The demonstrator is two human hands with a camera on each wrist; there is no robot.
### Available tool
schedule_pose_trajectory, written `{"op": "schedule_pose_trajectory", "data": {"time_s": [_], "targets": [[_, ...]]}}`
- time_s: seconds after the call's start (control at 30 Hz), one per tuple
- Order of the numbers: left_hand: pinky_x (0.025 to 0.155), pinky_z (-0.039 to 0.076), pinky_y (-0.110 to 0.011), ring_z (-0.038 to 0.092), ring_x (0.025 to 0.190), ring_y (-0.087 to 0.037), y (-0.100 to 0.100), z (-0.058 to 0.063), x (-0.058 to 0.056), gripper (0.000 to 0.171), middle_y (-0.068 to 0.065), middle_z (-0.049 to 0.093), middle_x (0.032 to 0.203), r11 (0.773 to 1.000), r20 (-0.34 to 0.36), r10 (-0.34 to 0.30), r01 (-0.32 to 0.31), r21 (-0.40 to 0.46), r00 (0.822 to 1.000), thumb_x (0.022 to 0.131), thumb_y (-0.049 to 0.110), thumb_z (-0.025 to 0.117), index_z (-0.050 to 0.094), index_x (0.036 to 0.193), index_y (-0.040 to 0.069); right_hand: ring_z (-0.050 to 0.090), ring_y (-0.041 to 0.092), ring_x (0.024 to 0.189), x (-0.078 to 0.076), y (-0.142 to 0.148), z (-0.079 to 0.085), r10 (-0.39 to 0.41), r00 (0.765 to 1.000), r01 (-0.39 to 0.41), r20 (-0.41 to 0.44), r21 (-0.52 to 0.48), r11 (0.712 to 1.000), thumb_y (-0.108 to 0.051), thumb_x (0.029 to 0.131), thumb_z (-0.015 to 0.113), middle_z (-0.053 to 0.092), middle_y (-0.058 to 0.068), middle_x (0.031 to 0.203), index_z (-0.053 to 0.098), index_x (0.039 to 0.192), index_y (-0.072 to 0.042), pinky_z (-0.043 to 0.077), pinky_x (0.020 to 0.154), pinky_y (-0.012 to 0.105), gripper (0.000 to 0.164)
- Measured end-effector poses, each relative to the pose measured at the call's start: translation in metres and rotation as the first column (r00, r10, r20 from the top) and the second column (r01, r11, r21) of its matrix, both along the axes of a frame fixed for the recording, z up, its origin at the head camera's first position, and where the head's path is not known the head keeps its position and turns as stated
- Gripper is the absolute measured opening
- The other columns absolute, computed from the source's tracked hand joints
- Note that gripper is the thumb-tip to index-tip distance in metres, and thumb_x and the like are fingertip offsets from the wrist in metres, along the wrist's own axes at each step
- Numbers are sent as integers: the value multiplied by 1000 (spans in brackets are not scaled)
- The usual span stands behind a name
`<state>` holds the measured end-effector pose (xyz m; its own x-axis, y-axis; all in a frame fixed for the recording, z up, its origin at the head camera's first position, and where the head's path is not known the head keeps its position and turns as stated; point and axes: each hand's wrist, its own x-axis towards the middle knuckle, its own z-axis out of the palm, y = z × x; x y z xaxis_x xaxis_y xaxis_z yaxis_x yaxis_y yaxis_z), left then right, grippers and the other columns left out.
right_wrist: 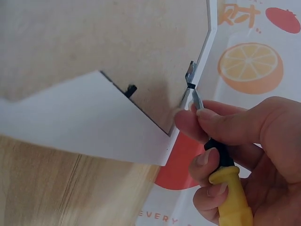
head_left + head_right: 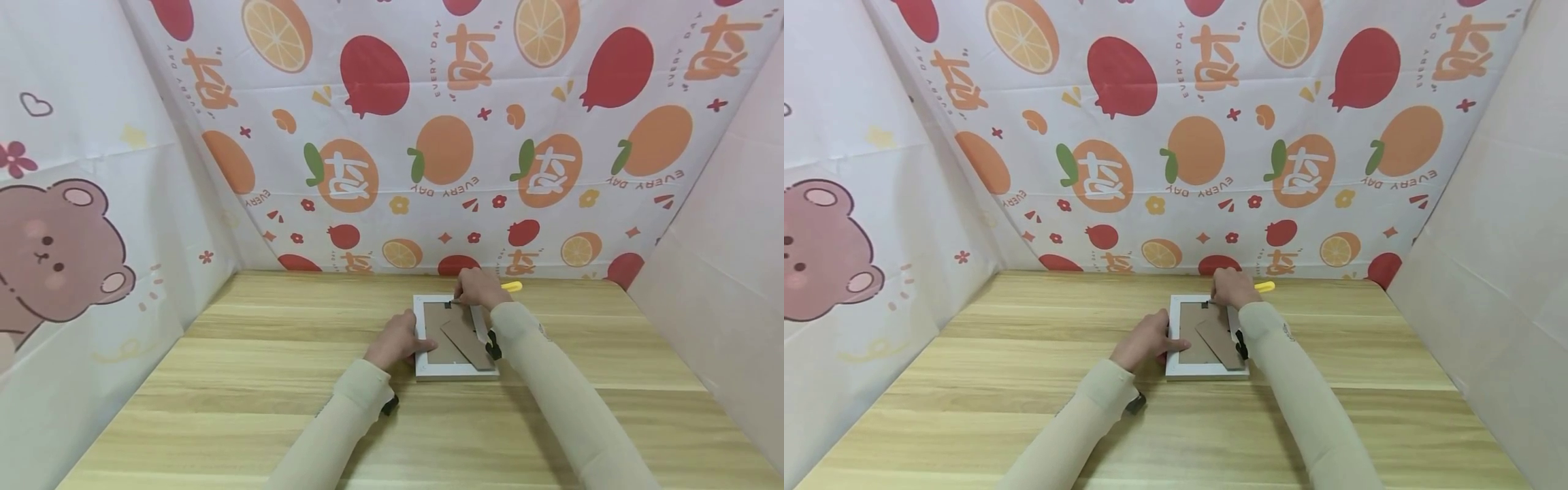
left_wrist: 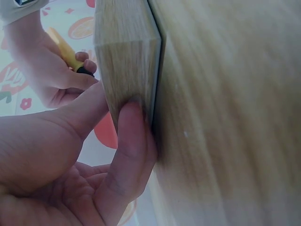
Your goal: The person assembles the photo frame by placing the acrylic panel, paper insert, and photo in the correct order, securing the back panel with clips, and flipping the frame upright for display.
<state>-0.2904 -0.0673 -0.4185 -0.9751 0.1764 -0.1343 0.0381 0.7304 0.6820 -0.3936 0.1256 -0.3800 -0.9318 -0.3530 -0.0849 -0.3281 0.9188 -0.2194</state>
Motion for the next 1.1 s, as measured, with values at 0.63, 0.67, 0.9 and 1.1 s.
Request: {"op": "schedule_pose_trajectory", "data": {"time_s": [0.63,0.67,0.9,1.1], "targets": [[49,52,-26,64,56,-19,1,-1,-1,50,-14,64,86,1000,-19,-1,1,-10,1000,87,21,85,54,117,-5,61,20,81,2,-1,-2,0,1000,0,3,-32,999,-5,93,71,76,4,93,83,99,-12,48,68,28,15],[49,52,-26,65,56,-19,1,-1,-1,50,-14,64,86,1000,-17,0,0,-7,1000,87,21,84,54,117,-5,62,20,81,1,-1,-2,1,1000,-1,2,-30,1000,-5,93,71,77,4,95,83,100,-12,48,69,28,15],[50,54,-28,65,55,-19,1,0,-1,45,-14,65,86,1000,-8,3,-3,20,1000,88,19,83,55,114,-4,61,19,79,4,-1,-2,-1,1000,1,3,-25,1000,-2,93,70,77,3,91,83,99,-12,45,65,27,17],[50,52,-27,64,54,-19,2,-1,-2,44,-13,63,83,1000,-7,15,-15,10,1000,89,20,83,55,113,-4,60,18,76,4,0,-3,2,1000,-1,31,-36,999,-2,94,70,72,2,81,83,99,-11,44,61,25,16]]}}
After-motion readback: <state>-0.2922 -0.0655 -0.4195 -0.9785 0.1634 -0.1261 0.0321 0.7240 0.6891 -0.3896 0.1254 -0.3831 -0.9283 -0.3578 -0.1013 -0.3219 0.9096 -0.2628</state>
